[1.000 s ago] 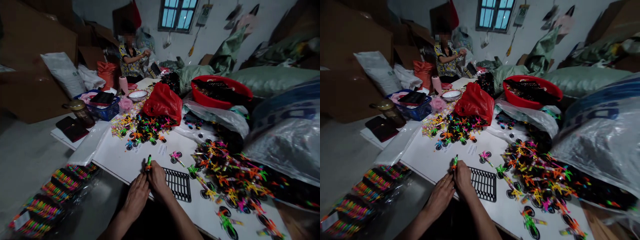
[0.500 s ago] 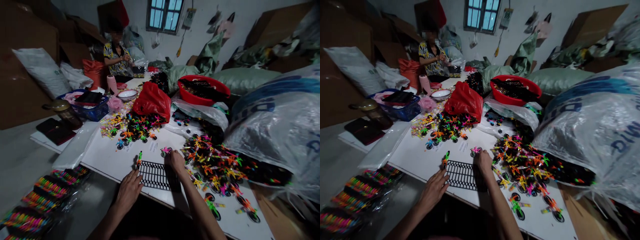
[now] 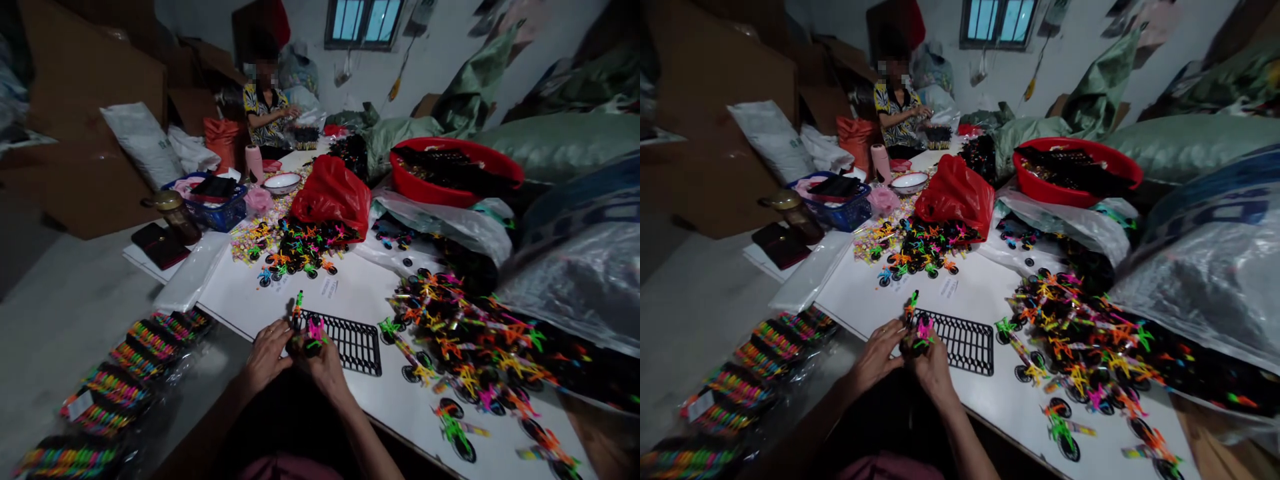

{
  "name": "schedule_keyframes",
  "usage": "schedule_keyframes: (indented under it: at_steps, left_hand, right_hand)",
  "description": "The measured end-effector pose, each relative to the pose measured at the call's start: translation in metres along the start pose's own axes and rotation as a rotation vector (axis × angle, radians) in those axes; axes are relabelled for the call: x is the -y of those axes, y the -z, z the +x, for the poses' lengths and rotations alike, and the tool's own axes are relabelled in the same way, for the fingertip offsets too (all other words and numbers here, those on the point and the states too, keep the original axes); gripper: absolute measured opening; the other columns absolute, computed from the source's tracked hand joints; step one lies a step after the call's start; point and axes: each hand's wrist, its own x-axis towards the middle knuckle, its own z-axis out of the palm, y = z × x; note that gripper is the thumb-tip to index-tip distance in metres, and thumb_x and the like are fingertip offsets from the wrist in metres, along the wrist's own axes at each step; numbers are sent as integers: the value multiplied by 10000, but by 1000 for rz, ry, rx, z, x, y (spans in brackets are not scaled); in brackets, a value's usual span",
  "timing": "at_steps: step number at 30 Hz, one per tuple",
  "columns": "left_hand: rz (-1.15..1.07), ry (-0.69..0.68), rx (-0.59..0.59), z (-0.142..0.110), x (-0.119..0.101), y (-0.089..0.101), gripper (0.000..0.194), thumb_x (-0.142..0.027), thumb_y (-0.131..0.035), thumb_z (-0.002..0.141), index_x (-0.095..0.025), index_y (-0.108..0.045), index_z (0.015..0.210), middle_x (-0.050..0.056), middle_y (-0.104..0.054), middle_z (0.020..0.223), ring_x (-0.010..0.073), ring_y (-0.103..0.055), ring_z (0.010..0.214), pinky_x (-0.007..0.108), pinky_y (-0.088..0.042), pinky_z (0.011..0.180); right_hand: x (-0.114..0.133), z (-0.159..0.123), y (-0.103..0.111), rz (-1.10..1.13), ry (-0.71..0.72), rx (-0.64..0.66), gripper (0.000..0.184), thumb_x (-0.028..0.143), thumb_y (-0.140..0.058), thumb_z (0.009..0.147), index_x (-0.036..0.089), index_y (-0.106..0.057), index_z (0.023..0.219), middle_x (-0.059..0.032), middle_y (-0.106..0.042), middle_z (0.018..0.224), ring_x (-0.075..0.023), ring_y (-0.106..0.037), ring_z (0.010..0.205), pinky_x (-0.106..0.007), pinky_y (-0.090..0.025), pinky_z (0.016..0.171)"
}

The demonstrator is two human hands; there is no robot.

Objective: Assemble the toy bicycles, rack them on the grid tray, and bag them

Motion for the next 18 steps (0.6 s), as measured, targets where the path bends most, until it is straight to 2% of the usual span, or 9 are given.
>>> schedule_keyframes:
  at_steps: [3, 6, 12, 15, 18]
  left_hand:
    - [-42, 43, -8, 3, -2, 1, 463, -138, -616, 701, -208, -566, 1155, 100, -526, 1283, 275, -417, 1229, 438, -358, 998]
    - [-88, 43, -9, 3, -1, 1, 418, -168, -609, 690, -197, -588, 1107, 104, -543, 1258, 276, -432, 1211, 413, -380, 973]
    - [-108, 0, -13, 2, 1, 2, 432, -132, -573, 679, -192, -584, 1107, 98, -542, 1254, 265, -406, 1231, 419, -353, 999]
    - [-109, 2, -18, 5, -2, 2, 413, -129, -581, 678, -187, -598, 1087, 99, -555, 1234, 261, -414, 1224, 414, -361, 999]
    - [-78, 14, -2, 7, 0, 1, 388, -130, -600, 676, -173, -609, 1062, 102, -560, 1226, 260, -423, 1218, 407, -377, 997]
  right_hand:
    - [-7, -2, -11, -225, 55, -24, 192, 312, -457, 804, 178, -506, 932, -45, -593, 770, -187, -560, 674, -278, -453, 620]
    - [-11, -8, -15, -421, 112, -38, 225, 200, -403, 777, 180, -494, 982, -38, -582, 758, -182, -546, 632, -272, -434, 598]
    - [-8, -8, -13, -614, 170, 28, 321, 96, -351, 724, 172, -476, 1009, -62, -585, 789, -194, -559, 658, -268, -421, 595]
    - [-4, -3, -14, -725, 136, 70, 307, 92, -343, 754, 170, -477, 1019, -59, -582, 781, -187, -558, 628, -257, -397, 564]
    - [-3, 0, -14, -745, 123, 80, 270, 86, -350, 764, 168, -488, 981, -43, -568, 745, -172, -542, 596, -240, -373, 538]
